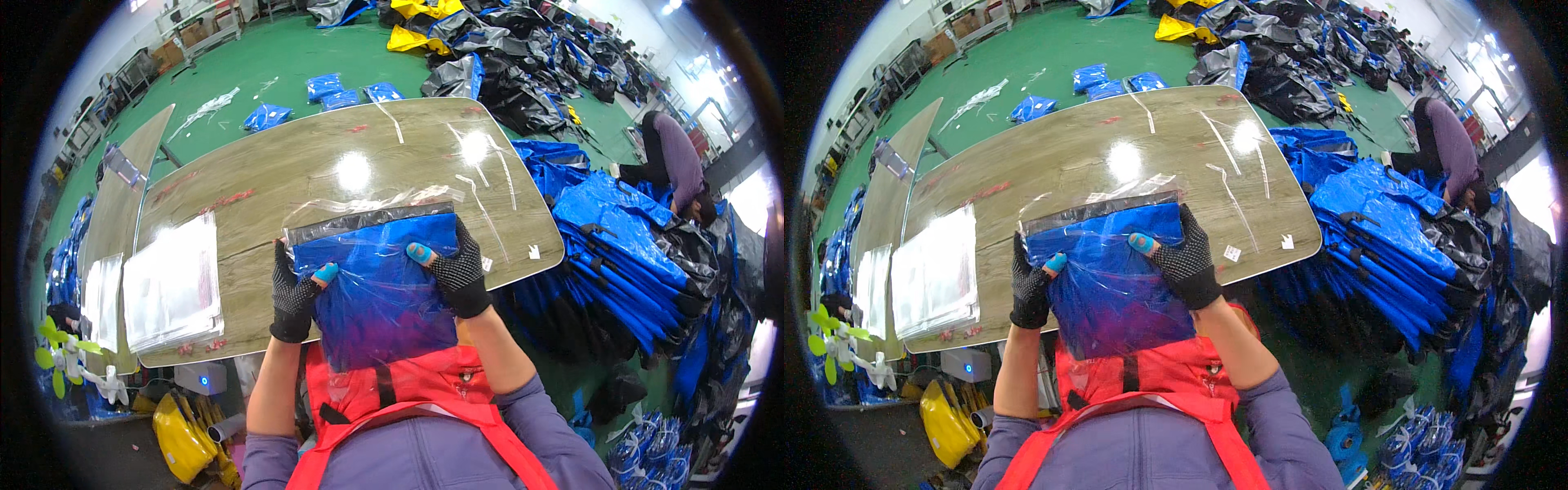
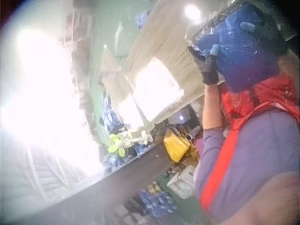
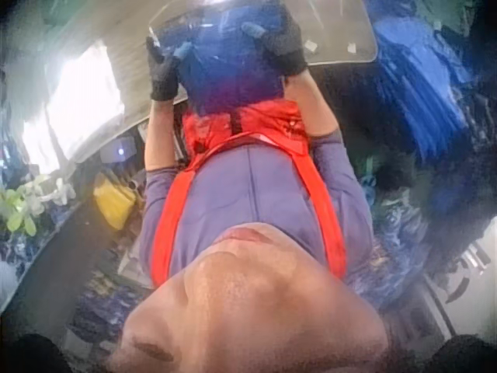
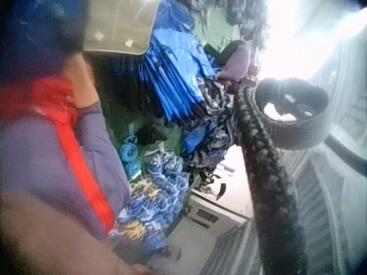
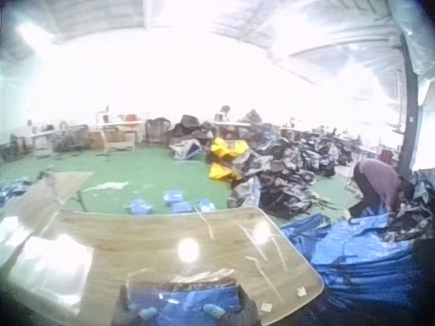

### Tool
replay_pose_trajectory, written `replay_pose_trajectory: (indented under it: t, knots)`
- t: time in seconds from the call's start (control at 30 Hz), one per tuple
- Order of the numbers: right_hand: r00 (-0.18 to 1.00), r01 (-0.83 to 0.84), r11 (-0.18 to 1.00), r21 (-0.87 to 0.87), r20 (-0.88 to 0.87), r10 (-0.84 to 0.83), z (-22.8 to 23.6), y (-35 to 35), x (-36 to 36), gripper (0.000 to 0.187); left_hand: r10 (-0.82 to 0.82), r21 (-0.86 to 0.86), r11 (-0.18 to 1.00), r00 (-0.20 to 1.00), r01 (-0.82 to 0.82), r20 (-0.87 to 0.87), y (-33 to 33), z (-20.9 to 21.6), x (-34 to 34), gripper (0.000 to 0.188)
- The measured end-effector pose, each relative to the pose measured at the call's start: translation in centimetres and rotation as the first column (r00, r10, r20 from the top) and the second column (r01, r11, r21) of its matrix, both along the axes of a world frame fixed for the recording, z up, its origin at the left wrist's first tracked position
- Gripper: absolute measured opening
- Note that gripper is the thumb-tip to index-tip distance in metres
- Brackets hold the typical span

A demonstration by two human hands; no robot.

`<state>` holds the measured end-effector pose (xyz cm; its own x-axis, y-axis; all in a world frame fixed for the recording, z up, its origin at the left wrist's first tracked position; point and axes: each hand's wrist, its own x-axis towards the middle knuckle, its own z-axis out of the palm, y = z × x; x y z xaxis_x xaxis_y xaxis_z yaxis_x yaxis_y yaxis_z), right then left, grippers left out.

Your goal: The person repeatedly folds blue and black tarps on a table, places each folded tarp into a clear plastic bag, and sets the bagged item aside. The process is repeated multiple times with similar items.

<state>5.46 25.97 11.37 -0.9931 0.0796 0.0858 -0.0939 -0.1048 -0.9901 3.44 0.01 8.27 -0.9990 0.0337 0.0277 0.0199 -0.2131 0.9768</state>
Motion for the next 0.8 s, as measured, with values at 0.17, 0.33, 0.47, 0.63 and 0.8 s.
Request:
replay_pose_trajectory:
  t: [0.17,0.33,0.47,0.63,0.8]
  knots:
    - [0.979,0.203,0.975,-0.093,0.008,-0.203,-0.7,-0.5,-0.6,0.057,0.022,-0.163,0.986,0.995,-0.038,-0.1,1.5,0.9,0.6,0.079]
    - [0.935,0.297,0.946,-0.132,-0.162,-0.316,3.4,-1.3,-0.8,0.04,0.045,0.087,0.996,0.989,-0.033,-0.138,1.5,5.4,1.0,0.053]
    - [0.839,0.212,0.962,-0.169,-0.473,-0.268,8.8,-2.5,-0.7,0.034,0.227,0.039,0.973,0.9,-0.229,-0.373,1.3,10.4,0.5,0.043]
    - [0.515,0.416,0.894,-0.167,-0.767,-0.383,11.9,-2.2,-2.6,0.015,0.402,0.037,0.845,0.587,-0.534,-0.703,0.4,13.2,-1.1,0.037]
    - [0.458,0.636,0.772,0.003,-0.806,-0.375,12.0,-1.6,-5.1,0.015,0.361,-0.185,0.777,0.667,-0.601,-0.651,0.2,13.1,-4.0,0.032]
